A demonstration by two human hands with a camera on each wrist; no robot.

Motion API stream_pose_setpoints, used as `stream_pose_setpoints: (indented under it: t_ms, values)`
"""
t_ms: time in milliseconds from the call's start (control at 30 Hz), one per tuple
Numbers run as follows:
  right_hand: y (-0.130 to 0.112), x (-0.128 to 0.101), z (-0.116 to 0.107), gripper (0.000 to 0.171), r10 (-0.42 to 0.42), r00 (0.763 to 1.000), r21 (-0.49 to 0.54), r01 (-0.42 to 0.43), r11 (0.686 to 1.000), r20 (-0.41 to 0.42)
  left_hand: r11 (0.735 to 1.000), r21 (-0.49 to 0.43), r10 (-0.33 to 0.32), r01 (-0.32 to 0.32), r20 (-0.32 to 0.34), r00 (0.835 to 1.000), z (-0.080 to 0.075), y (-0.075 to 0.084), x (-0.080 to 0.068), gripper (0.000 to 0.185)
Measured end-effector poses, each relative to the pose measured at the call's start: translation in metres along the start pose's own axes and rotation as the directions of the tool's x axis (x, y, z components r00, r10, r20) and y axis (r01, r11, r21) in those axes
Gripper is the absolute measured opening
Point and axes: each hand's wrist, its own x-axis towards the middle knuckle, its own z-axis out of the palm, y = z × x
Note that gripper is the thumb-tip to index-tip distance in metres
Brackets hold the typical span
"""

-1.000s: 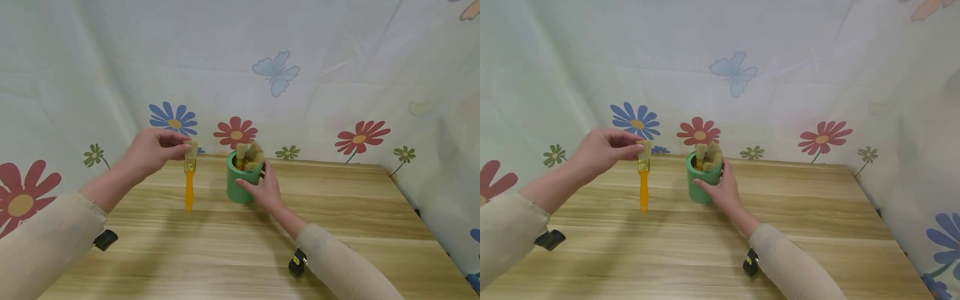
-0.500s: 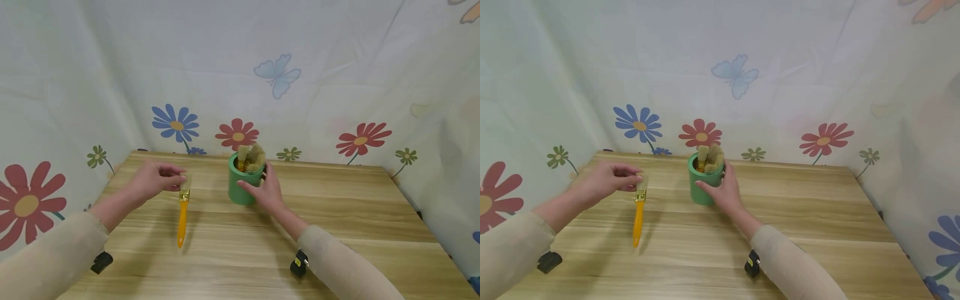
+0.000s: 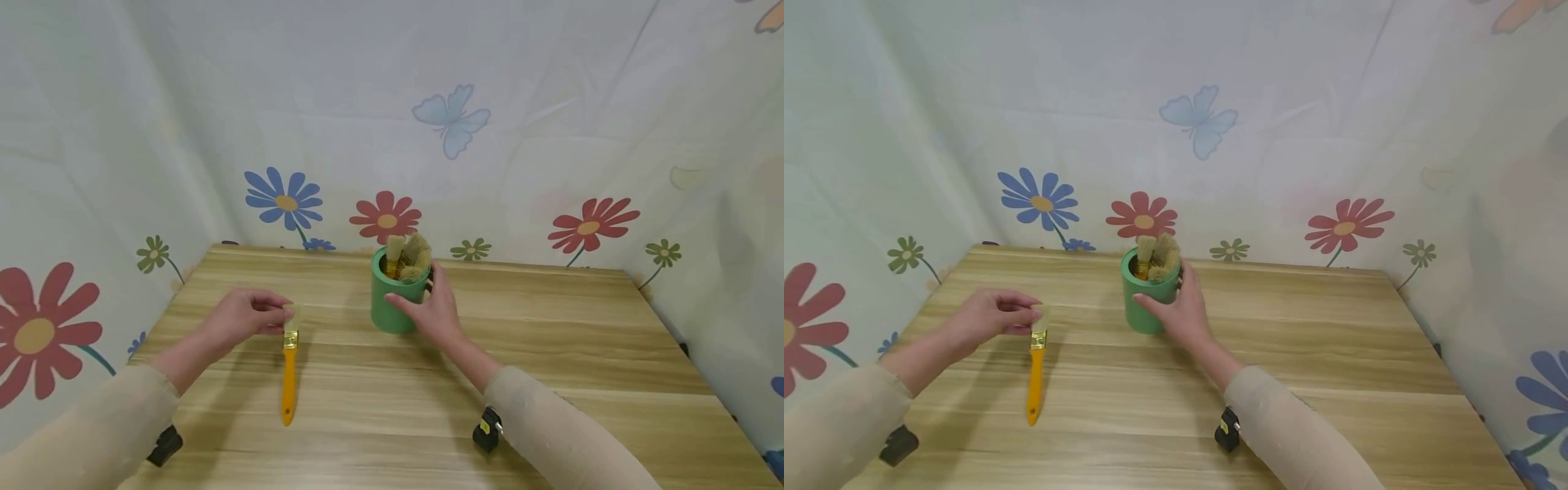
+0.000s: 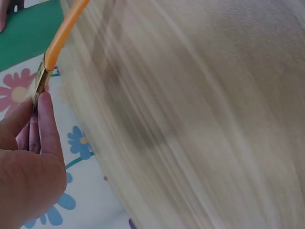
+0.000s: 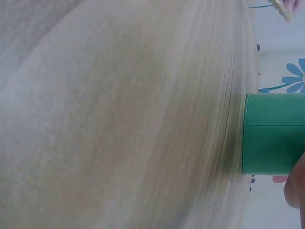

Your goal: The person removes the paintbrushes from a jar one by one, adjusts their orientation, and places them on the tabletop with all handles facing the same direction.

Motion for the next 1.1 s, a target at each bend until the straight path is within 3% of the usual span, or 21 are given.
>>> stream_pose_setpoints:
  t_ms: [267, 533, 667, 1100]
  values:
    - [-0.001, 0.001, 0.001, 0.102, -0.014, 1.0, 0.006, 0.014, 1.0, 0.002, 0.999, 0.043, 0.022, -0.02, -0.035, 0.999, 0.004, -0.02, 0.005, 0.034]
    - [-0.002, 0.0, 0.0, 0.101, -0.009, 1.0, 0.0, 0.009, 1.0, 0.003, 0.977, 0.211, 0.068, -0.045, -0.102, 0.992, 0.008, -0.031, 0.006, 0.029]
    - [-0.002, 0.0, -0.001, 0.101, -0.009, 1.0, 0.0, 0.009, 1.0, 0.0, 0.974, 0.225, 0.062, -0.035, -0.114, 0.992, 0.01, -0.035, 0.007, 0.028]
    - [0.0, 0.001, 0.0, 0.098, -0.008, 1.0, 0.001, 0.008, 1.0, 0.001, 0.959, 0.261, 0.128, -0.106, -0.069, 0.989, 0.018, -0.044, 0.011, 0.023]
